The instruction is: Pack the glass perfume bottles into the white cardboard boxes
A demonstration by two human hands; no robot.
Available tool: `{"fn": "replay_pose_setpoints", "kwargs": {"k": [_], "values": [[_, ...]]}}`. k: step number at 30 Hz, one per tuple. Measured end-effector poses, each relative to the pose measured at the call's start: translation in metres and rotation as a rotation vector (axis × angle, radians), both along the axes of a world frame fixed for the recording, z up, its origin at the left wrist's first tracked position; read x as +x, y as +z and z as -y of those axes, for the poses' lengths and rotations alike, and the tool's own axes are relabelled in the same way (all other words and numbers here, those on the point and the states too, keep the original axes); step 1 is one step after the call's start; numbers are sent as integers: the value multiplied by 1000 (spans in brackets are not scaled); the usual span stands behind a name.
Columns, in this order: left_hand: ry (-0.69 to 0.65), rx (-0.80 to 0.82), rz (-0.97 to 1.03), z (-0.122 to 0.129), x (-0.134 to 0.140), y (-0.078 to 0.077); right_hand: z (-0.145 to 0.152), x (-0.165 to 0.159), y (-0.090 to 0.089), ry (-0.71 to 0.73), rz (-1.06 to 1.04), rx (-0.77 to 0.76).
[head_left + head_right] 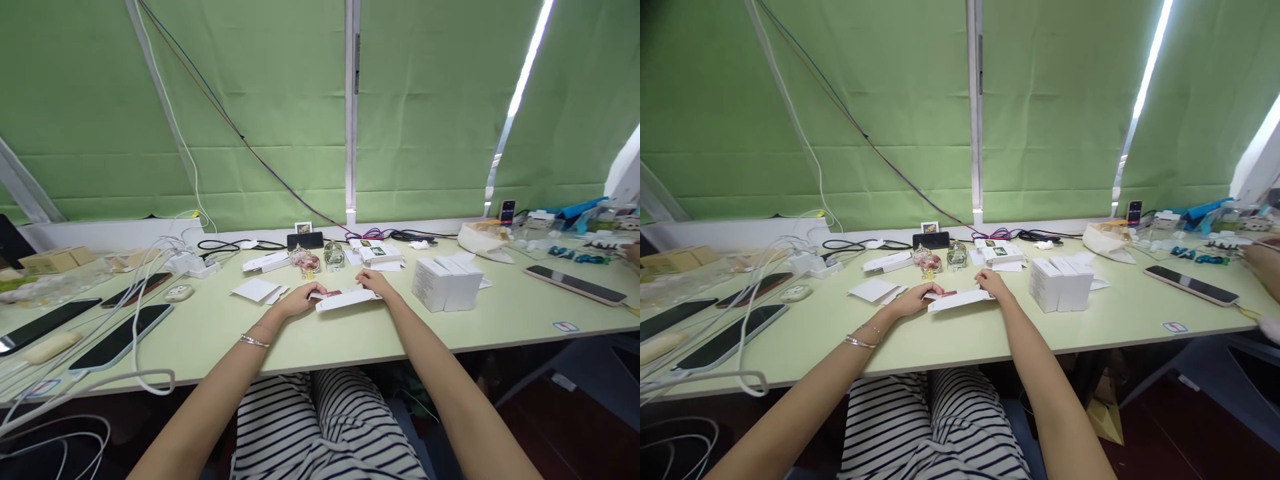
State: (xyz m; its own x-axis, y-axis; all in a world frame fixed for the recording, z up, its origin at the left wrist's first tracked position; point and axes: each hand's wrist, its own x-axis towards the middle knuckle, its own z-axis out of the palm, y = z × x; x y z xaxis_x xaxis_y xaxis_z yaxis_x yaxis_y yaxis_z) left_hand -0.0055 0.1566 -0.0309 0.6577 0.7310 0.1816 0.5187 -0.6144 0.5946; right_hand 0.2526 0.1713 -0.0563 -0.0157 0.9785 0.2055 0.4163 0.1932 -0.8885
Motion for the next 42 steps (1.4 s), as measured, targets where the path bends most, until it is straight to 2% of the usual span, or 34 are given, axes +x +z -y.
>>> {"fn": "replay_pose_setpoints", "kwargs": {"k": [11,23,28,35,38,42], "values": [[108,70,30,-3,-2,-4,10,20,3,-93,-59,0],[165,91,-23,1,0,-3,11,21,3,-94,-121,-42],[145,68,-14,-3,-1,-4,6,23,3,-69,-128,-66],[73,-41,18,3,-6,1,9,19,5,-43,-136,-75],[120,-58,83,7,-8,6,11,18,6,-38,-134,-69],[170,22,186,21,-6,15,11,18,7,-26,-127,-68]]}}
